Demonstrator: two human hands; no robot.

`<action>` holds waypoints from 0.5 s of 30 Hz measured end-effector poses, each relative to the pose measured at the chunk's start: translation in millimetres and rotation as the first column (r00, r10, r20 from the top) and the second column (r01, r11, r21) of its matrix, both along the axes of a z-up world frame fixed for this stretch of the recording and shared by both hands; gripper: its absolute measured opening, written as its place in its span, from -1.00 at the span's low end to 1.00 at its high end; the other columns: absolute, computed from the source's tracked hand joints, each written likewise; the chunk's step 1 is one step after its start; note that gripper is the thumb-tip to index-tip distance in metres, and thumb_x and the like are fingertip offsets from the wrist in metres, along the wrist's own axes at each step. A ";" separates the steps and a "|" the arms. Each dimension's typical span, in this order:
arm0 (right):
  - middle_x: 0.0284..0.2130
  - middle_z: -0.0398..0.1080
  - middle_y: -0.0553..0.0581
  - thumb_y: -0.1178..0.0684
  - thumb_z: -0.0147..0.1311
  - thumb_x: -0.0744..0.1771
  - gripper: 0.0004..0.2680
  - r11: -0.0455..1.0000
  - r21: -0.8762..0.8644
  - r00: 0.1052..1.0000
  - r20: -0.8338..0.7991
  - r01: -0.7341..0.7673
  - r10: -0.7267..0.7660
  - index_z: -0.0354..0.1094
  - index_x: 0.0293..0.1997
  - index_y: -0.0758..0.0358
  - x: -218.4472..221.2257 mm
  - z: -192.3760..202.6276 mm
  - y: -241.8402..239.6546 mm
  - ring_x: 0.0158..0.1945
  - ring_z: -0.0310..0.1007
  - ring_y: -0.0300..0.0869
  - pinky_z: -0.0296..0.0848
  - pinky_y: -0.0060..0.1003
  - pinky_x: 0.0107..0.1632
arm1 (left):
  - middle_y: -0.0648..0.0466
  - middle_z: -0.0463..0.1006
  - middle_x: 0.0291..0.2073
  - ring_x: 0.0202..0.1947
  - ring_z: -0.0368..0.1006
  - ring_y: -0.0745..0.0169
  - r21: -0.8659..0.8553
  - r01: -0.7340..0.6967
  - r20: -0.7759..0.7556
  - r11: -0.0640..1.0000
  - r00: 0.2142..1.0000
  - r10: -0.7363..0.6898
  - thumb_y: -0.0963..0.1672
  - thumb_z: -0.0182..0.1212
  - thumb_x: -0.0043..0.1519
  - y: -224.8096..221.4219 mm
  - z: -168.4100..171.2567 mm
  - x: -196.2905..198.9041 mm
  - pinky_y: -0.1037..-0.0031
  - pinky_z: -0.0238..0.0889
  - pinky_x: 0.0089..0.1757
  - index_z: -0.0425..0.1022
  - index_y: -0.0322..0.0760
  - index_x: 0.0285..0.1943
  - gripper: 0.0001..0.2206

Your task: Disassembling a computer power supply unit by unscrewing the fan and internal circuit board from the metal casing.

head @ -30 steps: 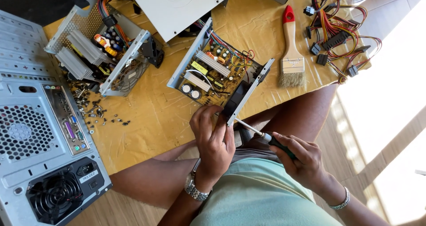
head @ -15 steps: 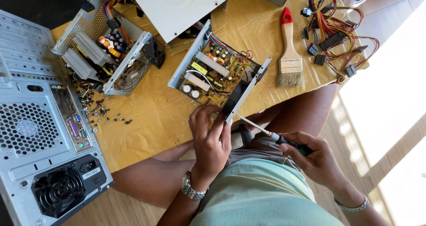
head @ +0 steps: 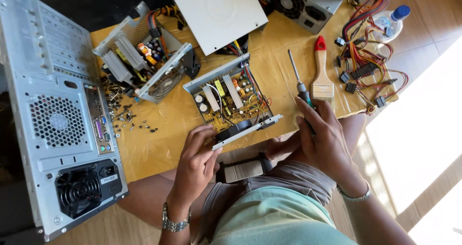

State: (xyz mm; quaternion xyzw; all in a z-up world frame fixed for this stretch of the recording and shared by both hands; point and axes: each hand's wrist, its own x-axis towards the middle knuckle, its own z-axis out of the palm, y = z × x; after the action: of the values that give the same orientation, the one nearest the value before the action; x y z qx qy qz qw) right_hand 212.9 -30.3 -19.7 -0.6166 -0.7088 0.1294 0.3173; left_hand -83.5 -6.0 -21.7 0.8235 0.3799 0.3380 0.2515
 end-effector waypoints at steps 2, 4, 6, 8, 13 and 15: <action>0.05 0.21 0.45 0.15 -0.08 0.43 -0.70 1.000 -0.005 0.999 0.028 -0.020 0.020 0.21 0.34 0.42 -5.9 -5.4 17.0 0.06 0.32 0.24 0.34 0.01 0.13 | -0.17 0.46 -0.03 0.17 0.36 -0.16 0.005 0.015 0.014 1.000 1.000 -0.015 -0.24 0.10 0.33 2.5 1.9 -7.3 0.23 0.41 0.09 0.51 -0.70 -0.14 -0.80; 0.05 0.17 0.49 0.16 -0.07 0.42 -0.67 0.999 -0.012 0.997 0.061 -0.039 0.040 0.17 0.36 0.47 -10.7 -8.4 31.7 0.07 0.29 0.30 0.34 0.07 0.14 | -0.17 0.46 -0.03 0.16 0.38 -0.14 0.008 0.030 0.030 1.000 0.999 -0.030 -0.23 0.12 0.33 5.9 1.1 -12.3 0.25 0.43 0.09 0.50 -0.69 -0.17 -0.81; 0.01 0.15 0.52 0.22 -0.06 0.42 -0.70 0.998 0.038 0.989 0.139 -0.054 0.048 0.15 0.33 0.49 -15.3 -10.3 43.1 -0.05 0.30 0.34 0.38 0.12 0.00 | -0.13 0.48 -0.05 0.13 0.40 -0.13 -0.029 0.038 0.081 0.999 0.996 -0.036 -0.24 0.18 0.30 8.9 -2.1 -15.6 0.20 0.40 0.13 0.53 -0.62 -0.15 -0.85; 0.01 0.16 0.49 0.22 -0.07 0.41 -0.72 0.998 0.022 0.979 0.199 -0.058 0.053 0.18 0.29 0.47 -19.1 -3.6 49.3 -0.11 0.31 0.30 0.41 0.12 -0.10 | -0.12 0.50 -0.04 0.13 0.41 -0.12 -0.018 0.023 0.083 1.000 0.996 -0.021 -0.23 0.21 0.28 9.7 -4.4 -17.3 0.20 0.41 0.14 0.56 -0.57 -0.13 -0.85; 0.14 0.25 0.46 0.05 0.10 0.36 -0.69 0.998 -0.048 0.836 0.549 0.044 -0.010 0.31 0.25 0.19 -17.6 12.7 63.0 0.03 0.35 0.32 0.50 0.12 -0.28 | -0.12 0.54 -0.07 0.10 0.46 -0.13 0.028 0.004 0.156 1.000 0.988 -0.008 -0.21 0.30 0.24 10.8 -5.1 -19.2 0.20 0.45 0.12 0.60 -0.51 -0.17 -0.87; 0.02 0.34 0.48 0.03 0.08 0.39 -0.68 0.991 0.041 0.863 0.496 -0.131 0.093 0.31 0.25 0.37 -15.0 29.5 74.3 0.02 0.42 0.29 0.44 0.10 0.06 | -0.12 0.56 -0.11 0.09 0.47 -0.11 0.029 0.003 0.178 1.000 0.984 -0.008 -0.16 0.38 0.20 11.2 -3.7 -20.2 0.22 0.47 0.09 0.59 -0.45 -0.28 -0.84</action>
State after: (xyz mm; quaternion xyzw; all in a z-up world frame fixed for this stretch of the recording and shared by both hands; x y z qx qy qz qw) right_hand 198.0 44.0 9.9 -0.5750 -0.8051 -0.0400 0.1403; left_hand -103.7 5.2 -25.4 0.7945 0.3489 0.4149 0.2735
